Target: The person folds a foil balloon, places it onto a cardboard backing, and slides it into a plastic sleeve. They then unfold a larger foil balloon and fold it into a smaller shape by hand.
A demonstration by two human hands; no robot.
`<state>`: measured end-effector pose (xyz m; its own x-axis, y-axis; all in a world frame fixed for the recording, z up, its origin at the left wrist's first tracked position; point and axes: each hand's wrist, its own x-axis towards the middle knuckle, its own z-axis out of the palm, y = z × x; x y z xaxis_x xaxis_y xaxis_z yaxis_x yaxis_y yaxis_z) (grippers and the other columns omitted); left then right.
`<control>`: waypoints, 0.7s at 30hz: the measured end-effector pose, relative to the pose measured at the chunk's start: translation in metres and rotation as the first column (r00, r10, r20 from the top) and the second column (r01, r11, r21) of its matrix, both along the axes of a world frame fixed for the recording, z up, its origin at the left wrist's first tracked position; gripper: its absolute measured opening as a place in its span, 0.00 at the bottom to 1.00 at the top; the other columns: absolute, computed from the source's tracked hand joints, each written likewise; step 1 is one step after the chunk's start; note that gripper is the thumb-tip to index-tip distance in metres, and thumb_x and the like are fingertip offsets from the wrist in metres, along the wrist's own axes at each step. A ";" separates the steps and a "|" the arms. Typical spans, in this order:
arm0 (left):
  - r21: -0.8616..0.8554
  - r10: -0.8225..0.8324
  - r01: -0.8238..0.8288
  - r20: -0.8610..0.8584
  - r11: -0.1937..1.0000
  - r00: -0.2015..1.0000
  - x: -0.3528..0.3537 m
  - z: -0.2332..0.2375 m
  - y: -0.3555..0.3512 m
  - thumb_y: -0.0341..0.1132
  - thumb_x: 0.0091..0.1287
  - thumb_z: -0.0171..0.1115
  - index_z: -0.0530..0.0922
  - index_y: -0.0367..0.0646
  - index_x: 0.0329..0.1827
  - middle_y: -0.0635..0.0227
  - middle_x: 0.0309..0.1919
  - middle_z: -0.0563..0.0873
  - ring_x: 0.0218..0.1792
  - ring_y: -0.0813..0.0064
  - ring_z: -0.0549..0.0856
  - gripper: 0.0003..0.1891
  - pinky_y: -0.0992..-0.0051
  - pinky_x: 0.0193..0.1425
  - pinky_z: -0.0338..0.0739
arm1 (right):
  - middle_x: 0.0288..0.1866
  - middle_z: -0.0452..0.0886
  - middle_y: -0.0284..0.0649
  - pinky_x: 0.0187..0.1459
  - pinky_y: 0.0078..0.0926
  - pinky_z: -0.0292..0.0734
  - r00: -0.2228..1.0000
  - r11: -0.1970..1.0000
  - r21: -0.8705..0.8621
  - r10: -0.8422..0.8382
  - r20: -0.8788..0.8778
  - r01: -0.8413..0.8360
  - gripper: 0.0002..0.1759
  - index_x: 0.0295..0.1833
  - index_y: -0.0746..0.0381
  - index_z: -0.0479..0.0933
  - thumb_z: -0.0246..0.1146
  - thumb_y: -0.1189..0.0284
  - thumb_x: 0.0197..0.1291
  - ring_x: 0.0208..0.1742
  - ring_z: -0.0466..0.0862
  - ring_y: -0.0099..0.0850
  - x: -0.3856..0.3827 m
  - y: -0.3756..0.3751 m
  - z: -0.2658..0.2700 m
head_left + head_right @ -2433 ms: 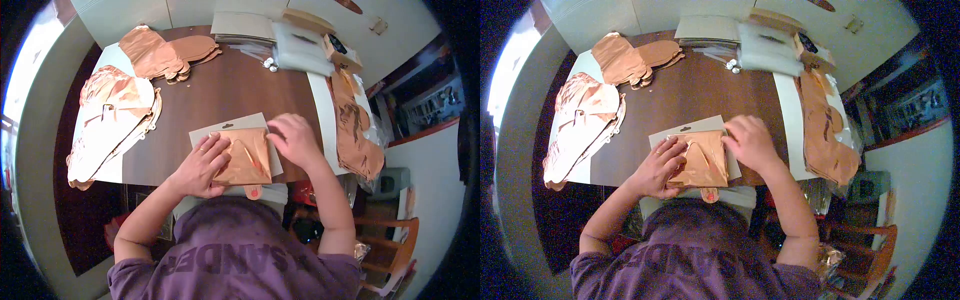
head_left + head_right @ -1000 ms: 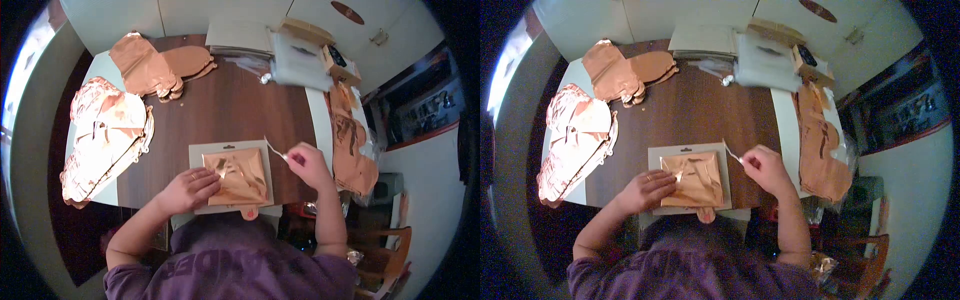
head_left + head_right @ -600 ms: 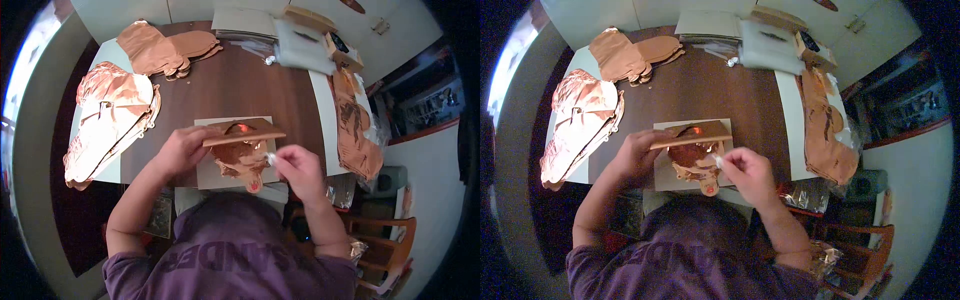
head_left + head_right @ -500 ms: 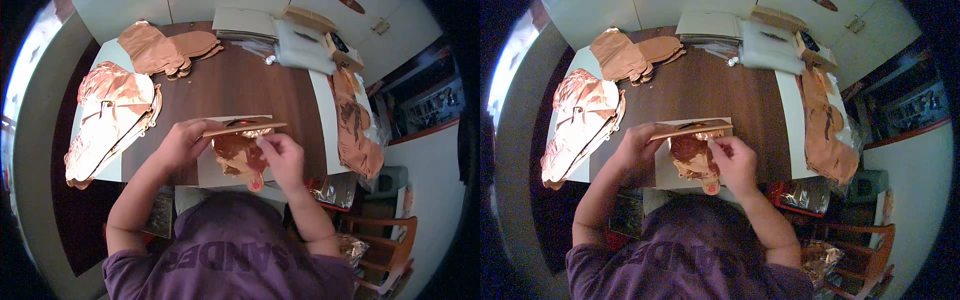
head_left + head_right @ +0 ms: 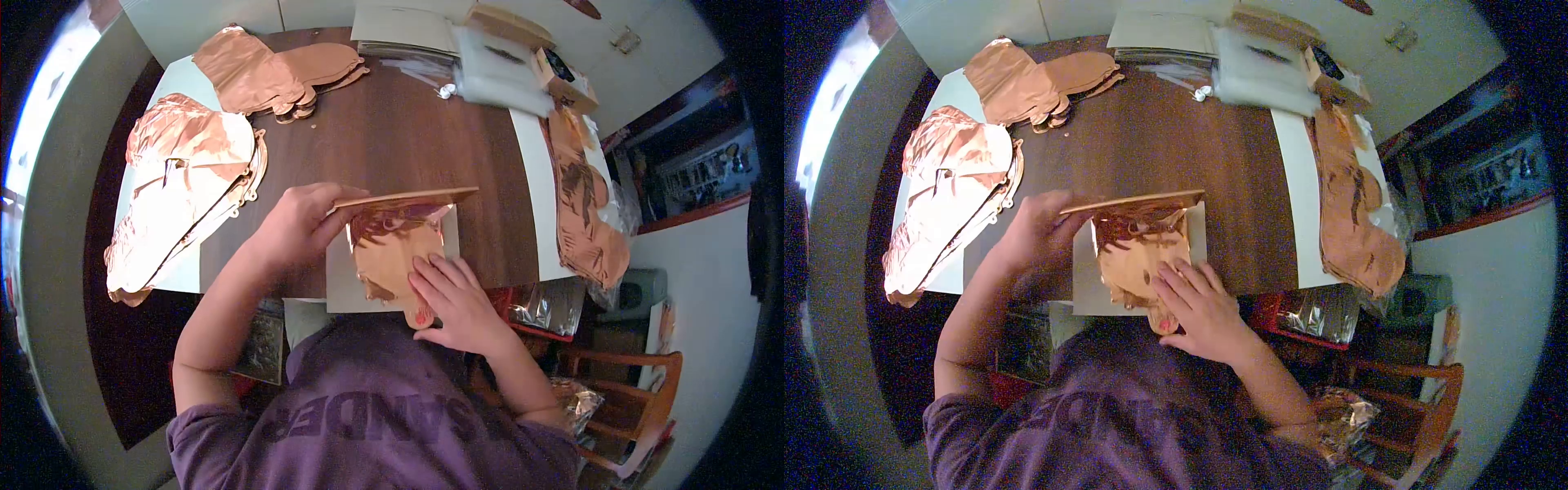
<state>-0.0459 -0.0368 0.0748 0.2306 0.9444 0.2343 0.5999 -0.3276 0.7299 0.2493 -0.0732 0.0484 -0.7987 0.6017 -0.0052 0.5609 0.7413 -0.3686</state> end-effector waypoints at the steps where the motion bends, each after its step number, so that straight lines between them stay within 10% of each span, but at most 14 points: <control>1: -0.005 -0.013 0.013 -0.011 1.000 1.000 0.000 0.000 0.000 0.29 0.68 0.64 0.84 0.38 0.49 0.52 0.38 0.88 0.41 0.53 0.88 0.09 0.63 0.46 0.82 | 0.70 0.74 0.47 0.72 0.50 0.63 0.996 0.997 0.083 0.008 -0.090 0.000 0.39 0.64 0.65 0.76 0.76 0.61 0.45 0.72 0.70 0.47 0.003 -0.003 -0.010; 4: 0.011 -0.055 0.055 -0.005 0.998 0.998 -0.001 -0.002 0.003 0.29 0.68 0.63 0.83 0.37 0.49 0.52 0.37 0.87 0.40 0.48 0.87 0.09 0.60 0.45 0.82 | 0.66 0.79 0.44 0.67 0.45 0.68 0.984 0.976 0.217 0.067 -0.164 -0.030 0.31 0.57 0.63 0.81 0.75 0.65 0.45 0.68 0.76 0.43 0.013 -0.002 -0.032; 10: 0.102 -0.105 0.105 -0.007 0.989 0.994 0.002 -0.005 0.007 0.29 0.68 0.63 0.82 0.37 0.50 0.52 0.37 0.87 0.39 0.50 0.88 0.10 0.62 0.44 0.82 | 0.63 0.81 0.39 0.66 0.45 0.68 0.967 0.990 -0.093 0.078 -0.241 -0.103 0.24 0.52 0.57 0.84 0.73 0.65 0.47 0.66 0.75 0.40 0.004 0.027 -0.006; 21: 0.085 -0.099 0.096 0.025 0.992 0.995 -0.003 -0.016 0.004 0.28 0.66 0.64 0.82 0.41 0.50 0.53 0.39 0.88 0.41 0.50 0.87 0.10 0.61 0.46 0.82 | 0.53 0.81 0.39 0.62 0.44 0.72 0.965 0.981 0.192 0.082 -0.251 -0.034 0.21 0.51 0.61 0.83 0.73 0.73 0.48 0.57 0.79 0.40 -0.010 0.004 -0.022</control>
